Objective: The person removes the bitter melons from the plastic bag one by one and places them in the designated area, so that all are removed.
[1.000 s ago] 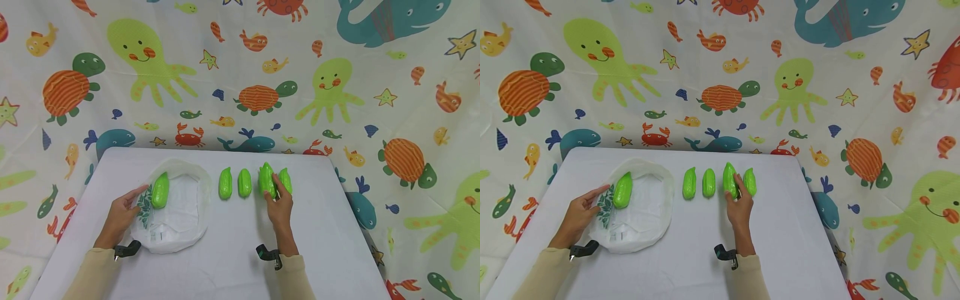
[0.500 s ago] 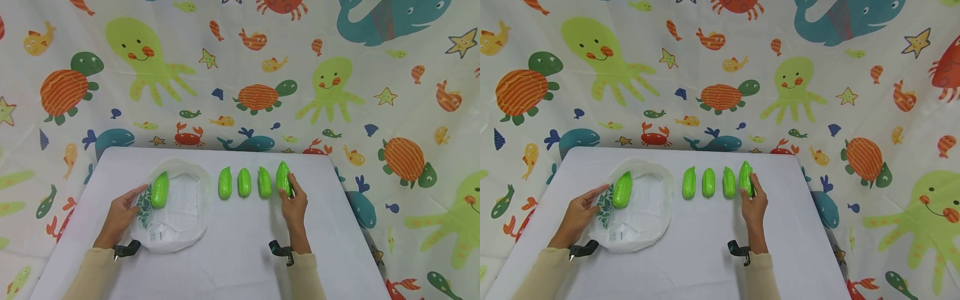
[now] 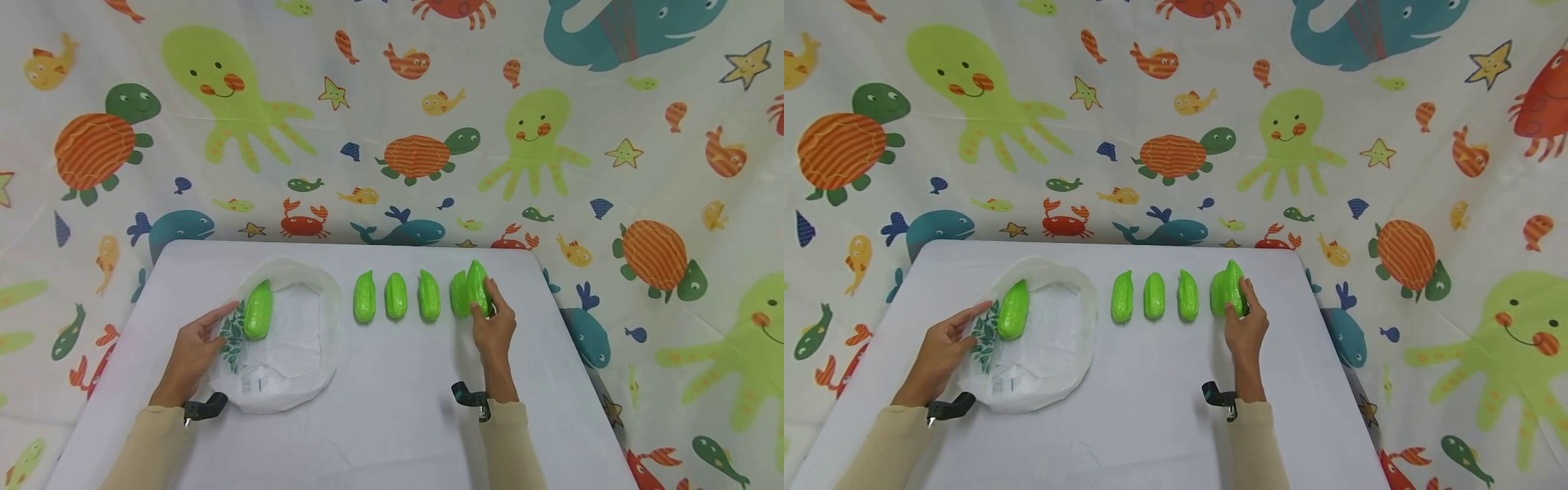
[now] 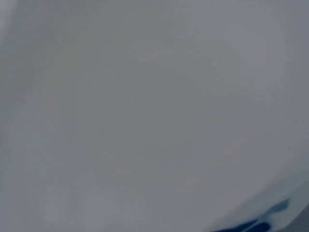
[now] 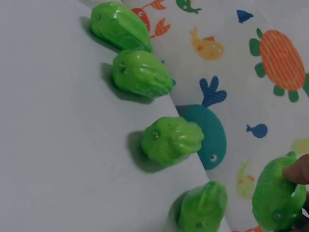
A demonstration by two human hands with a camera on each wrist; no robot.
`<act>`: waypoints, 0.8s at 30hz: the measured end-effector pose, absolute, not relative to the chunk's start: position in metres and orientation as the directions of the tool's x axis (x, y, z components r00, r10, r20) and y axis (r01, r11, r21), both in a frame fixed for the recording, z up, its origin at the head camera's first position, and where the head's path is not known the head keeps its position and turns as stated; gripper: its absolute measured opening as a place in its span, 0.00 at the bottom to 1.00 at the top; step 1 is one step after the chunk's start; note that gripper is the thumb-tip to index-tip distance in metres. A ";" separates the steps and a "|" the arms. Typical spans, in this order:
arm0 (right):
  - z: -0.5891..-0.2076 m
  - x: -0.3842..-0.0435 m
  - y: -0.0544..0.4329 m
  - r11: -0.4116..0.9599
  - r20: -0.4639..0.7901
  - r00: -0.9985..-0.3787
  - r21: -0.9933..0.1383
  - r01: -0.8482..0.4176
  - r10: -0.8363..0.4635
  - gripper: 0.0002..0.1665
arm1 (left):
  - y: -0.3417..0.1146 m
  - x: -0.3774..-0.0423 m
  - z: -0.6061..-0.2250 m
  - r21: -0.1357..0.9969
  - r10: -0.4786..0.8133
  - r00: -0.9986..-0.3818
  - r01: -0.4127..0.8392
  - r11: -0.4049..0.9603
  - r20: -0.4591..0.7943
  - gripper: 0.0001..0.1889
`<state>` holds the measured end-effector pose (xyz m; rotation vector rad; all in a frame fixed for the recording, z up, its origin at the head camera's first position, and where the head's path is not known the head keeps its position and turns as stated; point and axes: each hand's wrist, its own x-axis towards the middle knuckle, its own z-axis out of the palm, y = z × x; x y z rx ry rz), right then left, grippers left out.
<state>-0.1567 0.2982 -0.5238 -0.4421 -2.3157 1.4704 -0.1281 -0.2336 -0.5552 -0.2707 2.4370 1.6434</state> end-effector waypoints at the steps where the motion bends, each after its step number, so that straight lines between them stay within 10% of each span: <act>1: -0.524 -0.158 0.300 0.411 0.133 -0.882 -0.909 0.074 0.451 0.39 | -0.234 -0.128 -0.555 0.893 -0.046 -0.966 -0.254 0.371 -0.255 0.38; 24: -0.542 -0.177 0.337 0.429 0.027 -0.871 -0.877 0.215 0.490 0.40 | -0.235 -0.125 -0.552 0.881 -0.039 -0.968 -0.242 0.405 -0.248 0.37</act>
